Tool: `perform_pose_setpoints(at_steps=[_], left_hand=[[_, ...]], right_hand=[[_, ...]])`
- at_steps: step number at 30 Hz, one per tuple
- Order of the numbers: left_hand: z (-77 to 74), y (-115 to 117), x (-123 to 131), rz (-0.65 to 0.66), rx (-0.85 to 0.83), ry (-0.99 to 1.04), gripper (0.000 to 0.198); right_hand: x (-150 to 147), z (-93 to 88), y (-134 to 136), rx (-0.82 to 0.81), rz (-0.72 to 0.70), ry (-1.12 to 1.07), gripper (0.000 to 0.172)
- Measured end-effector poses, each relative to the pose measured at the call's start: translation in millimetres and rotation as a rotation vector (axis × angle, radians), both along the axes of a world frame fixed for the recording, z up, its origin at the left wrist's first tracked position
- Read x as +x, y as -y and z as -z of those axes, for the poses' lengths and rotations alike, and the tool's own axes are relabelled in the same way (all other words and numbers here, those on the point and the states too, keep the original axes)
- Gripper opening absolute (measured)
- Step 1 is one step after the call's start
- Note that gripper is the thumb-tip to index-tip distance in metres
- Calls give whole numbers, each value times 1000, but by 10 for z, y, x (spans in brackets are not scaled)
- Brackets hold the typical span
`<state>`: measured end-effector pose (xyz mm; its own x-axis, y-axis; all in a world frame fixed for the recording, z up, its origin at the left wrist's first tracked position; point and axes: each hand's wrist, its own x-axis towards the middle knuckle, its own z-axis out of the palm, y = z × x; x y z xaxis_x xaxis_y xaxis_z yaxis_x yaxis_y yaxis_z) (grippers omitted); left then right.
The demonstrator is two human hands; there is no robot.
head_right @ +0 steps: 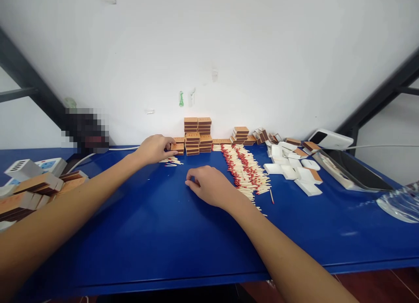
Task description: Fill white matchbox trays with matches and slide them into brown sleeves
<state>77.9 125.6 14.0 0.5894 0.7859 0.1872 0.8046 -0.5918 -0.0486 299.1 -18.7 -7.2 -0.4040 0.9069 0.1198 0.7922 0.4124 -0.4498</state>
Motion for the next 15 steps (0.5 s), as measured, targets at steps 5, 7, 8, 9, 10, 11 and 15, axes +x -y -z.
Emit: perform_pose_setpoints(at_steps=[5, 7, 8, 9, 10, 11, 15], left_hand=[[46, 20, 76, -14, 24, 12, 44], [50, 51, 101, -24, 41, -2, 47], [41, 76, 101, -25, 47, -13, 47], [19, 109, 88, -25, 53, -24, 47], [-20, 150, 56, -25, 57, -34, 47], [-78, 200, 1, -24, 61, -42, 47], [-478, 488, -479, -79, -1, -68, 50]], right_hand=[[3, 11, -3, 22, -9, 12, 14], [12, 11, -3, 31, -11, 14, 15], [17, 8, 0, 31, -11, 15, 15], [20, 3, 4, 29, -11, 15, 15], [21, -3, 9, 25, -10, 15, 15], [18, -10, 16, 24, -9, 15, 15], [-22, -29, 50, 27, -27, 30, 15]])
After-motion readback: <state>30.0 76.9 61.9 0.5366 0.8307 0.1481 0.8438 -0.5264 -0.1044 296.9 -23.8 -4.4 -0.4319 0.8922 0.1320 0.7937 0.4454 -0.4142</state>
